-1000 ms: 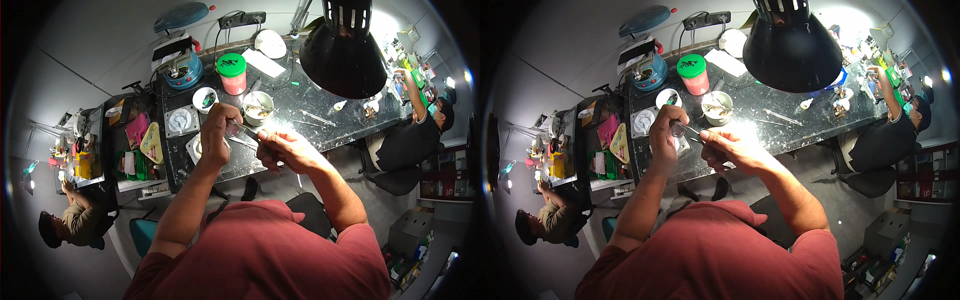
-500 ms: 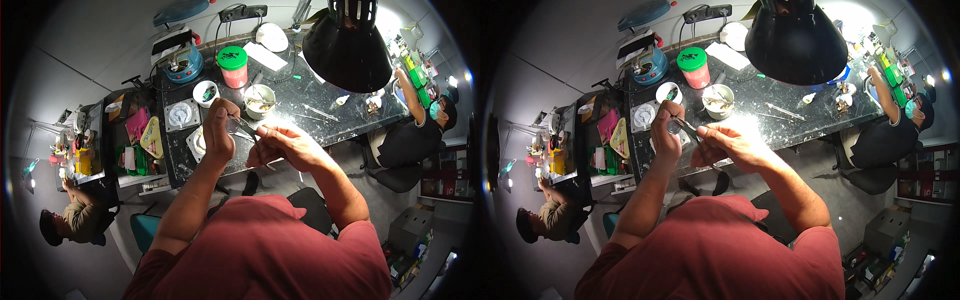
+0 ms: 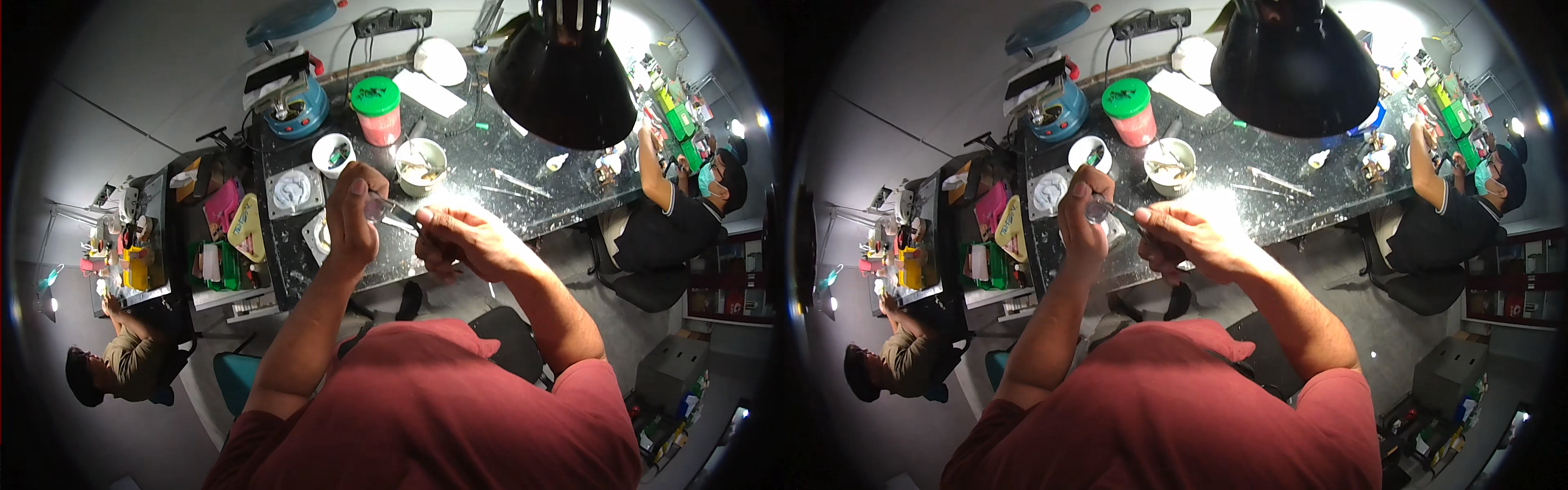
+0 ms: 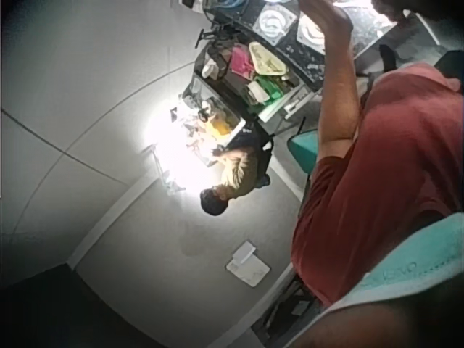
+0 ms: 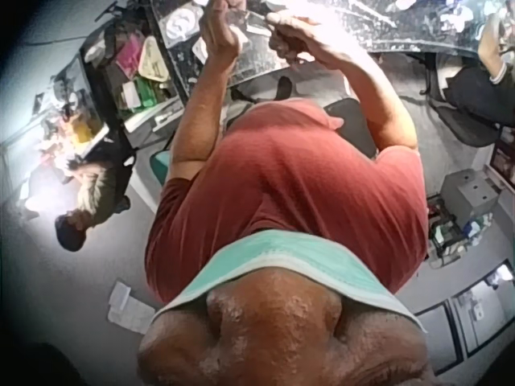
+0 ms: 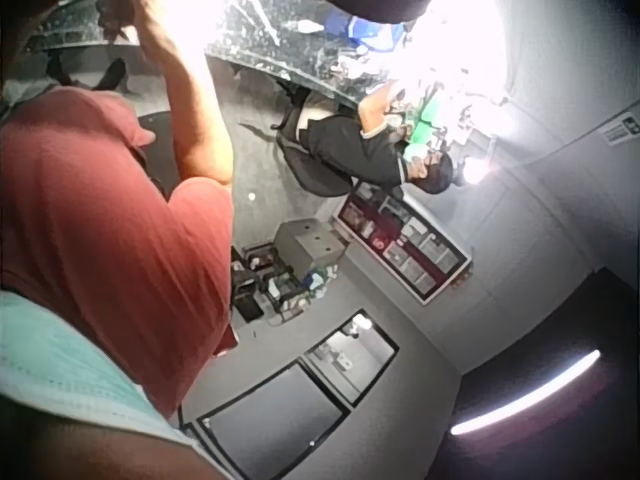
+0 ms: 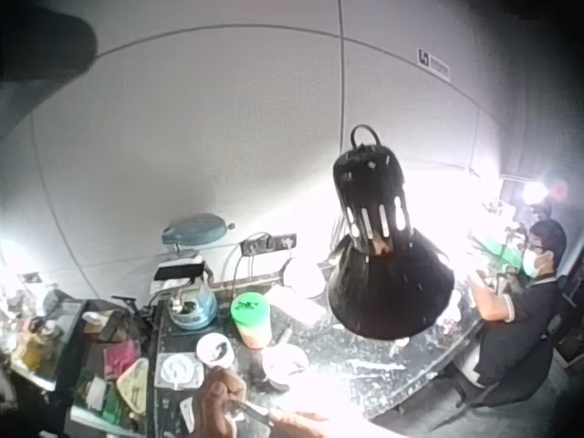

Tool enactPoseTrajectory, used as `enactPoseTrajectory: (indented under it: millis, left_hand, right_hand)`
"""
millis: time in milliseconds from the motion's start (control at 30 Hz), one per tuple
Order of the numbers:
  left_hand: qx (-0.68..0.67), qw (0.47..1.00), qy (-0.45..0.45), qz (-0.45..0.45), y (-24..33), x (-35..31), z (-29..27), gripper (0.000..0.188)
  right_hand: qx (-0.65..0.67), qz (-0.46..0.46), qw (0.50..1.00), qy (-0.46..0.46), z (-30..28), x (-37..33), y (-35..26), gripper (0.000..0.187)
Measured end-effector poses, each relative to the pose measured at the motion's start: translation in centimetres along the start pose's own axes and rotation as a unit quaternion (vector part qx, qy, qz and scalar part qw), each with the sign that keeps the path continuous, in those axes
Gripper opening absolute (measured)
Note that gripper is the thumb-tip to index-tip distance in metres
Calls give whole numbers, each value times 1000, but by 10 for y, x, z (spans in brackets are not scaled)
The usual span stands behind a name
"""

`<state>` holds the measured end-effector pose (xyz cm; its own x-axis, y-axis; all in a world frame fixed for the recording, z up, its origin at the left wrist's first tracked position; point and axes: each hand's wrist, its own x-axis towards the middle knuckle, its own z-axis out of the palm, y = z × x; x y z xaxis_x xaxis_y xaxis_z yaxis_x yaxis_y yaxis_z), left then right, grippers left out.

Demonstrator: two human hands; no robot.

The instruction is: The person picks up a metal dental articulator and a white plaster dental model, then fits the model onto the base of the articulator and adjusts the black hinges and screws by hand.

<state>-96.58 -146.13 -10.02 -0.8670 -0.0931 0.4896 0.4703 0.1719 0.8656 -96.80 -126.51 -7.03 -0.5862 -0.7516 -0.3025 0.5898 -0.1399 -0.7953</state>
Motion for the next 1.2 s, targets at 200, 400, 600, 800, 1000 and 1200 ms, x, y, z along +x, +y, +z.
enactPoseTrajectory:
  millis: [200,400,600,800,1000,1200]
  left_hand:
    - [16,999,-9,28,-3,-3,-3,37]
    - [51,997,14,47,-1,-7,-2,41]
    - [-15,1000,-6,6,0,-4,-8,38]
    - [2,1000,-19,7,4,-4,-10,35]
    - [55,998,-34,12,-1,-5,-14,35]
    - [55,998,-3,13,-10,-4,-14,35]
  right_hand:
    - [-79,-4,997,15,5,-7,-11,37]
    - [-51,15,997,57,12,-10,-17,34]
    - [-86,7,996,-1,10,-7,-14,35]
    - [-101,6,995,4,6,-5,-17,36]
    - [-88,43,995,20,9,-2,-21,36]
    - [-75,54,994,53,8,7,-14,34]
